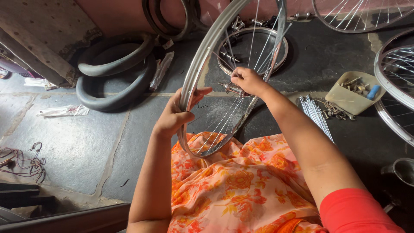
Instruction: The person inserts metal spokes into the holes of a bicycle wheel rim and secures them by hand. The person rotates the wheel to access different sections and continues adding spokes throughout the clip.
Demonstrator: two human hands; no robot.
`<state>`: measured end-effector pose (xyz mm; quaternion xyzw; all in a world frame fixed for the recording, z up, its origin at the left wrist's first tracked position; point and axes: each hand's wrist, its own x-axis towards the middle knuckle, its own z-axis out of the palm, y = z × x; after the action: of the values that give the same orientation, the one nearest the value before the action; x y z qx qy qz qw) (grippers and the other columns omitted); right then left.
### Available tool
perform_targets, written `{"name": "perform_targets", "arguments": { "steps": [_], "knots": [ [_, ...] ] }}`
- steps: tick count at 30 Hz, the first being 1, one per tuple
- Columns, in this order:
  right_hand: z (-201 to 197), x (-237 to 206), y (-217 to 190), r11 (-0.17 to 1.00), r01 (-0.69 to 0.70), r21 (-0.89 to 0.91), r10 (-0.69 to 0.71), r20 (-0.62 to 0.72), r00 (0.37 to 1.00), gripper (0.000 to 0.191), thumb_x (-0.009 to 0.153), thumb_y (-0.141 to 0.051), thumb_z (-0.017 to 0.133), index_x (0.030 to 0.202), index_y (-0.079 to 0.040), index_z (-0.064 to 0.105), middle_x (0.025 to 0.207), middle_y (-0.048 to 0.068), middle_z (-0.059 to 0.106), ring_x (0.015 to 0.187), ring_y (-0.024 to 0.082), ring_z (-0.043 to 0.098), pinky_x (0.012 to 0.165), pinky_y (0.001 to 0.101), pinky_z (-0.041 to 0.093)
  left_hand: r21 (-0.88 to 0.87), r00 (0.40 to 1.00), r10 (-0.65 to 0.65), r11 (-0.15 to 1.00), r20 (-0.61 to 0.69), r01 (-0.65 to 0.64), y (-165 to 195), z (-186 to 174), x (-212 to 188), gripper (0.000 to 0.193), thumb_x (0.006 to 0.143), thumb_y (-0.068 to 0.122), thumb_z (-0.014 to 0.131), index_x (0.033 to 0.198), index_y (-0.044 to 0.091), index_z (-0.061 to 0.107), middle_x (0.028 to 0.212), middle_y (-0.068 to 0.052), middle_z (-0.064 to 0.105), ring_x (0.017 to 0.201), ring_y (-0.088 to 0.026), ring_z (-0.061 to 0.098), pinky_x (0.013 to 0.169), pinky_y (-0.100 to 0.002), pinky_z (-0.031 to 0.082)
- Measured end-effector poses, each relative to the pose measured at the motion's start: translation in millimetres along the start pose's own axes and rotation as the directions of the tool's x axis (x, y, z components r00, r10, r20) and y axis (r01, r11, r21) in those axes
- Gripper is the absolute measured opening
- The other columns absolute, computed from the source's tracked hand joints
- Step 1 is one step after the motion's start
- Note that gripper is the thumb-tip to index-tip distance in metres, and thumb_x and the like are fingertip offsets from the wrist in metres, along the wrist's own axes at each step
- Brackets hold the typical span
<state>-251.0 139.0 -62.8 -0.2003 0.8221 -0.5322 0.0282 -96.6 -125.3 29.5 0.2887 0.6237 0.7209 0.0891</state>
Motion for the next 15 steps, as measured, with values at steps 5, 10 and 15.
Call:
{"name": "perform_targets", "arguments": {
  "steps": [5, 10, 15],
  "knots": [
    [-18.7, -9.3, 7.6, 0.923, 0.046, 0.382, -0.079, 0.071, 0.994, 0.015, 0.092, -0.009, 0.074, 0.1, -0.006, 0.061, 0.09, 0.0, 0.067, 0.088, 0.011, 0.063, 0.083, 0.027, 0.053, 0.01, 1.0, -0.01, 1.0, 0.03, 0.01, -0.2, 0.0, 3.4, 0.071, 0.06, -0.008, 0.055, 0.13, 0.005, 0.058, 0.15, -0.022, 0.057, 0.153, -0.032, 0.044, 0.136, -0.047, 0.016],
    [-36.2, -13.3, 4.8, 0.817, -0.083, 0.571, -0.047, 0.208, 0.977, 0.032, 0.087, -0.007, 0.074, 0.116, -0.01, 0.063, 0.096, -0.002, 0.065, 0.097, 0.011, 0.064, 0.093, 0.0259, 0.053, 0.027, 0.998, -0.047, 0.999, 0.03, 0.046, 4.4, -3.9, 2.5, 0.073, 0.058, -0.007, 0.055, 0.129, 0.005, 0.06, 0.15, -0.022, 0.057, 0.152, -0.032, 0.045, 0.134, -0.047, 0.018],
    [-37.3, -8.6, 3.4, 0.903, -0.058, 0.425, -0.058, 0.257, 0.965, 0.032, 0.09, -0.004, 0.072, 0.121, 0.001, 0.068, 0.108, 0.003, 0.073, 0.106, 0.012, 0.066, 0.098, 0.0268, 0.052, 0.042, 0.997, -0.065, 0.997, 0.046, 0.063, 6.8, -4.8, 2.8, 0.075, 0.057, -0.007, 0.055, 0.131, 0.004, 0.061, 0.15, -0.021, 0.058, 0.152, -0.032, 0.045, 0.134, -0.045, 0.019]
  ]
}}
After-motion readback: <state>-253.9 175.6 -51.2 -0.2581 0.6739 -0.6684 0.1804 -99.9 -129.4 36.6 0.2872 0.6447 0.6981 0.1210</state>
